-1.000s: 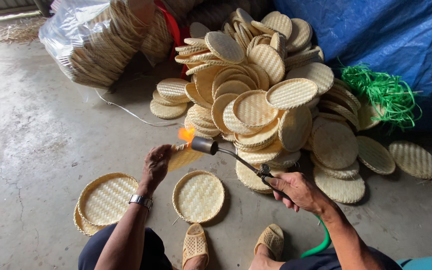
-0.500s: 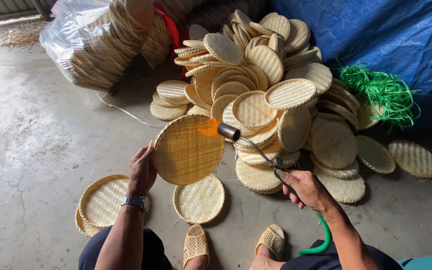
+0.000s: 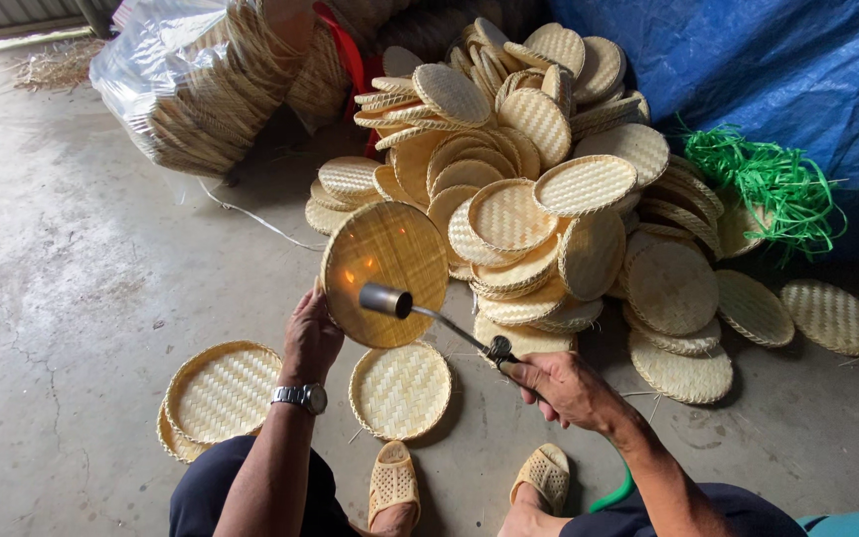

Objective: The person uses a blowtorch to apply heat to the surface of woven baskets. They pick up individual baskets from a pile, hold them with one hand, and move the flame across the surface with the other hand before placing them back down.

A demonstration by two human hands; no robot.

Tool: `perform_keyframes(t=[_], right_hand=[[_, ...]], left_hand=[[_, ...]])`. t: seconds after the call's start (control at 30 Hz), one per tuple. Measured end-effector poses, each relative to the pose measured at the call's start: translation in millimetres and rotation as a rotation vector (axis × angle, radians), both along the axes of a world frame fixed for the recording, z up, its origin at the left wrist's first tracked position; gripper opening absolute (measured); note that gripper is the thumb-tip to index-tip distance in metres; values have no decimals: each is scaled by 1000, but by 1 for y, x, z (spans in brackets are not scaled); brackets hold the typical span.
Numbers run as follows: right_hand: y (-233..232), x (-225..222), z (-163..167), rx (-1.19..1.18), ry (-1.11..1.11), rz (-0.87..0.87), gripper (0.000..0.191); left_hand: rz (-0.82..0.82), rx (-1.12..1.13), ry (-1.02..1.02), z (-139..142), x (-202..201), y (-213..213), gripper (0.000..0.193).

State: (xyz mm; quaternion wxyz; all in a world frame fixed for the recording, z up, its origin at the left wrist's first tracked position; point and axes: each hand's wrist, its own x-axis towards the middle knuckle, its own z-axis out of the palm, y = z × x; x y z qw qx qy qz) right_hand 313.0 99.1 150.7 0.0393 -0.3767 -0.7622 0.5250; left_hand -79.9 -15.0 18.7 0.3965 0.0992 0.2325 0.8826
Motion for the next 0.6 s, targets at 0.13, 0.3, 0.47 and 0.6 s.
perform_keyframes(t=[0.13,0.3,0.47,0.6], right_hand=[[-7,1,-4,71,-41,26,46],[8,13,-12,185,-200,40,53],[44,9,6,451,19,-28,57],[68,9,39,487,-11,-53,63]], left_hand=[[104,43,-72,5,-8,-6,30],[165,86,-59,4,-27,-17,30],[60,45,3,4,-34,-20,29],[5,68,-27,8,-28,-19,29]])
